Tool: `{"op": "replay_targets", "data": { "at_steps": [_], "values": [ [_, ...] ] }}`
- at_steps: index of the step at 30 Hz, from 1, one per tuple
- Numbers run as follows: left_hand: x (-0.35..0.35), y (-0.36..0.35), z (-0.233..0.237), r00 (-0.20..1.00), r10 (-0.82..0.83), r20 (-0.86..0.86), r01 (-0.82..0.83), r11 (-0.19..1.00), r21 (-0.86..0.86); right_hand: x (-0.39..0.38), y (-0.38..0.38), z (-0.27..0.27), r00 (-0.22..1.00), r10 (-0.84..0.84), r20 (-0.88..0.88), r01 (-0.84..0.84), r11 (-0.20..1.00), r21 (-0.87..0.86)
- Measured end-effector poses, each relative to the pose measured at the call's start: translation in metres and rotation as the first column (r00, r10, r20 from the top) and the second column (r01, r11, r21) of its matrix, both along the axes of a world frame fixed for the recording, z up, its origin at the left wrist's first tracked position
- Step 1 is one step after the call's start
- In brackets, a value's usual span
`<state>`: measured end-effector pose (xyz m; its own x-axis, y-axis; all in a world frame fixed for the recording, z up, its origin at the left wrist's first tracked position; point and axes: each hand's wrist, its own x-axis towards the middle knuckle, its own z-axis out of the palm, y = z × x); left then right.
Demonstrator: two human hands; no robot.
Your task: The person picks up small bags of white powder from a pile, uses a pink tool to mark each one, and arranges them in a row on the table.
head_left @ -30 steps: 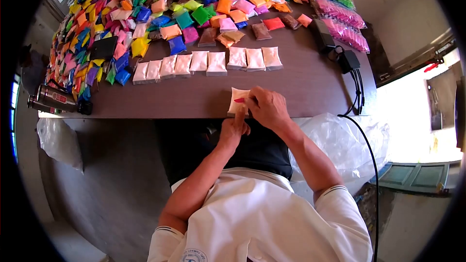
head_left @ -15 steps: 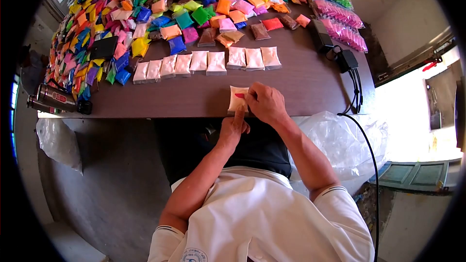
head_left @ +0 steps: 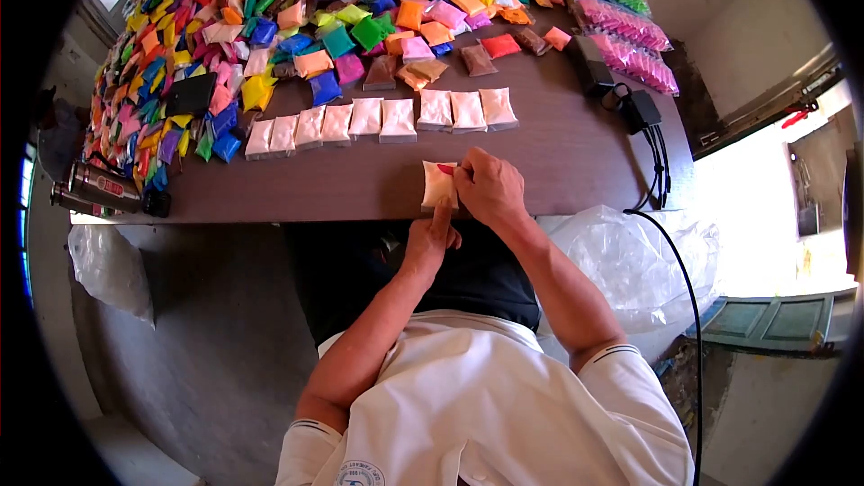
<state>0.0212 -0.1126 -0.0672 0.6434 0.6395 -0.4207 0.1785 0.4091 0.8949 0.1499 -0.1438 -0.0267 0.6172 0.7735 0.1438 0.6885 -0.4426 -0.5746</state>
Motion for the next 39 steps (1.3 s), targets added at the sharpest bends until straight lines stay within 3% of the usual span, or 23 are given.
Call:
{"op": "replay_targets", "data": {
  "at_steps": [2, 4, 6, 7, 8, 10, 12, 16, 19, 20, 22, 26, 29, 31, 35, 39],
  "values": [
    [0.001, -0.002, 0.0, 1.0, 0.007, -0.007, -0.007, 1.0, -0.014, 0.003, 0.003, -0.004, 1.0, -0.022, 0.01, 0.022, 1.0, 0.022],
    [0.001, -0.004, 0.0, 0.99, 0.114, 0.088, -0.108, 0.992, -0.066, 0.007, 0.005, -0.003, 0.999, -0.043, 0.019, 0.042, 0.998, 0.047],
    [0.0, -0.002, -0.006, 0.99, 0.09, 0.106, -0.086, 0.995, -0.047, 0.008, 0.003, 0.0, 0.988, 0.059, -0.146, -0.027, 0.977, 0.21],
    [-0.001, -0.002, -0.009, 0.991, 0.066, 0.119, -0.063, 0.997, -0.034, 0.003, 0.001, 0.001, 0.987, 0.062, -0.148, -0.031, 0.978, 0.207],
    [-0.001, -0.002, -0.012, 0.991, 0.071, 0.116, -0.067, 0.997, -0.037, -0.004, -0.003, 0.003, 0.987, 0.112, -0.119, -0.082, 0.969, 0.231],
    [-0.004, -0.003, -0.011, 0.997, 0.002, 0.08, -0.011, 0.994, 0.112, -0.016, -0.008, 0.007, 0.983, 0.158, -0.096, -0.13, 0.959, 0.251],
    [-0.003, -0.003, -0.009, 0.997, -0.011, 0.079, 0.002, 0.993, 0.114, -0.025, -0.009, 0.012, 0.969, 0.216, 0.12, -0.233, 0.961, 0.147],
    [-0.004, -0.002, -0.013, 0.997, -0.016, 0.076, 0.007, 0.992, 0.122, -0.02, -0.004, 0.014, 0.941, 0.24, 0.24, -0.264, 0.961, 0.076],
    [-0.005, -0.002, -0.013, 0.995, -0.025, 0.096, 0.013, 0.992, 0.124, -0.012, 0.001, 0.011, 0.911, 0.282, 0.302, -0.351, 0.913, 0.207],
    [-0.005, -0.002, -0.012, 0.995, -0.026, 0.096, 0.014, 0.992, 0.124, -0.008, 0.002, 0.01, 0.911, 0.281, 0.302, -0.351, 0.913, 0.207],
    [-0.006, -0.001, -0.004, 0.998, -0.067, 0.018, 0.065, 0.993, 0.094, -0.003, 0.004, 0.009, 0.923, 0.36, 0.135, -0.382, 0.897, 0.224],
    [-0.005, 0.002, -0.002, 0.999, -0.047, -0.012, 0.047, 0.999, -0.018, 0.004, 0.006, 0.005, 0.914, 0.391, 0.106, -0.405, 0.888, 0.216],
    [-0.005, 0.001, -0.001, 1.0, 0.018, 0.021, -0.015, 0.995, -0.098, 0.007, 0.008, 0.005, 0.9, 0.42, 0.117, -0.436, 0.868, 0.237],
    [-0.007, 0.003, -0.01, 0.988, 0.055, 0.147, -0.031, 0.987, -0.159, 0.01, 0.009, 0.006, 0.883, 0.456, 0.111, -0.469, 0.859, 0.205],
    [-0.006, 0.002, -0.019, 0.975, 0.077, 0.208, -0.038, 0.982, -0.186, 0.014, 0.009, 0.01, 0.872, 0.481, 0.091, -0.49, 0.853, 0.183],
    [-0.006, 0.001, -0.007, 0.993, 0.02, 0.116, -0.011, 0.997, -0.078, 0.014, 0.015, 0.008, 0.863, 0.497, 0.088, -0.505, 0.852, 0.136]
  ]
}}
